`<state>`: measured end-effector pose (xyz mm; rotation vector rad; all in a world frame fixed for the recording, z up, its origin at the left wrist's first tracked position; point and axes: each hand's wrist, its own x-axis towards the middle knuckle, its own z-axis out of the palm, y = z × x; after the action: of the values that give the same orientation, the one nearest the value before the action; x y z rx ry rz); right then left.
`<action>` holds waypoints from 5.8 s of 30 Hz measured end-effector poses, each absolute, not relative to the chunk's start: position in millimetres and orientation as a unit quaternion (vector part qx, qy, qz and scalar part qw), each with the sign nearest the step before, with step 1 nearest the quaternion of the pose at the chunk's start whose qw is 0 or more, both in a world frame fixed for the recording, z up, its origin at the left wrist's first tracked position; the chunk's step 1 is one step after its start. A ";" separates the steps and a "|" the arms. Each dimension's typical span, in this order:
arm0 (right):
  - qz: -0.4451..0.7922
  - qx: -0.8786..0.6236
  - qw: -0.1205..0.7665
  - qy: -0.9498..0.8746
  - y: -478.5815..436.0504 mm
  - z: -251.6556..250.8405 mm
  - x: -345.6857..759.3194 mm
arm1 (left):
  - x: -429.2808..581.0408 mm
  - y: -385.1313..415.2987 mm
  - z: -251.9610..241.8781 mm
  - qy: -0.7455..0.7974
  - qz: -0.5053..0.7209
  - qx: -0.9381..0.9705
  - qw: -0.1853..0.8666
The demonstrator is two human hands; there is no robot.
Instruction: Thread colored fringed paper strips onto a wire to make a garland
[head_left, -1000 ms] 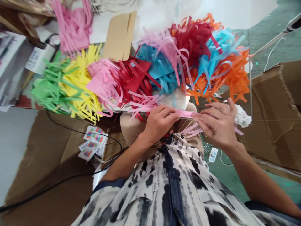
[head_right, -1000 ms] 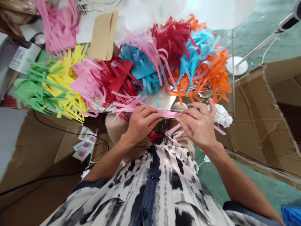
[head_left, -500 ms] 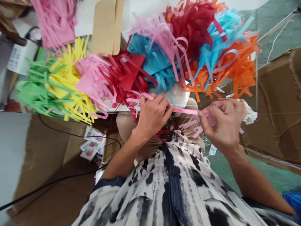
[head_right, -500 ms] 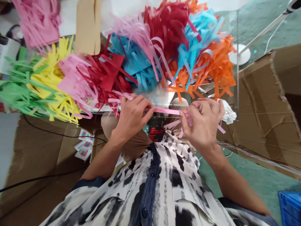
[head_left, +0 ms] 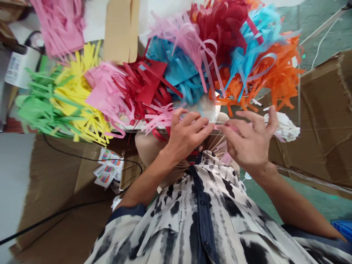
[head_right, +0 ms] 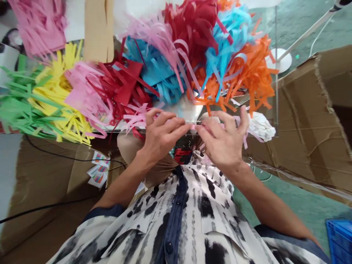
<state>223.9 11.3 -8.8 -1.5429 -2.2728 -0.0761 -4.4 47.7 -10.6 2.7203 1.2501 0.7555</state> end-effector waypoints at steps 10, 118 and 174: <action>-0.028 -0.505 0.255 -0.824 -2.8 -20.4 258.6 | -37.9 38.6 -10.5 0.442 0.278 0.852 -0.036; -0.118 -0.468 0.283 -0.829 -0.8 5.8 209.7 | 6.5 6.6 4.6 0.458 0.322 0.824 0.087; 0.279 -0.513 0.513 -0.629 0.3 35.3 181.1 | 4.0 7.7 12.2 0.385 0.457 0.369 0.711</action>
<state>181.1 0.3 35.3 -1.2347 -1.5122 0.6715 4.0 7.7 12.2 0.8190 0.8546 1.0136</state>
